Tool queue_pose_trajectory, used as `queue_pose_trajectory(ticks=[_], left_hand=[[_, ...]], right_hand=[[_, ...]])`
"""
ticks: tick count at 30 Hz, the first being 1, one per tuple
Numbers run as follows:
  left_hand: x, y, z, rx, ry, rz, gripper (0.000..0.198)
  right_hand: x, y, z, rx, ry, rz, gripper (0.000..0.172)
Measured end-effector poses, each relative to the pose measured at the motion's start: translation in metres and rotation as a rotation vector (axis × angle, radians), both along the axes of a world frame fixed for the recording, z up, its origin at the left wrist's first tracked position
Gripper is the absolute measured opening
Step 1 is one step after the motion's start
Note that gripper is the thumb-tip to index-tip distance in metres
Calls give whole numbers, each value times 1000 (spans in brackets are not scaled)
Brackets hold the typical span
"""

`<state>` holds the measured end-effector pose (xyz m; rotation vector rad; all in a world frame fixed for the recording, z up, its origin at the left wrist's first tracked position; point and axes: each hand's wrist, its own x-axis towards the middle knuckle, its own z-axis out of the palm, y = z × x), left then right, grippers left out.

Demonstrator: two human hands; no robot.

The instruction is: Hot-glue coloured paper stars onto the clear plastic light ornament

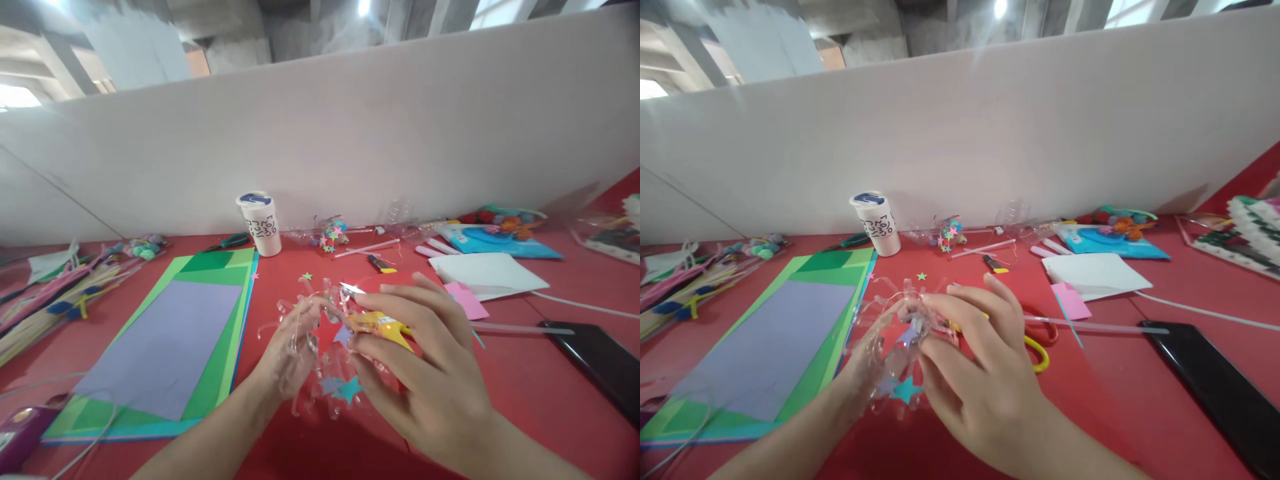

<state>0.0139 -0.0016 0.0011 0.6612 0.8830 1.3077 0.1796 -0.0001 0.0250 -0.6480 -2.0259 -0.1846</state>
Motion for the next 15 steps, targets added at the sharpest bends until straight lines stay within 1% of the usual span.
queue_pose_trajectory(ticks=[2, 5, 6, 10, 12, 15], left_hand=[[-1, 2, 1, -22, 19, -8, 20], [-3, 3, 3, -140, 45, 86, 16], [-3, 4, 3, -163, 48, 98, 16], [-6, 5, 2, -158, 18, 47, 19], [-7, 6, 0, -153, 0, 46, 19], [-8, 6, -3, -165, -14, 50, 19]], right_hand=[[0, 3, -3, -13, 1, 22, 16], [2, 6, -4, -22, 1, 42, 15], [3, 7, -3, -19, 2, 48, 15], [9, 11, 5, -14, 45, 53, 19], [13, 12, 9, -80, 78, 56, 22], [18, 14, 14, -266, 86, 73, 23]])
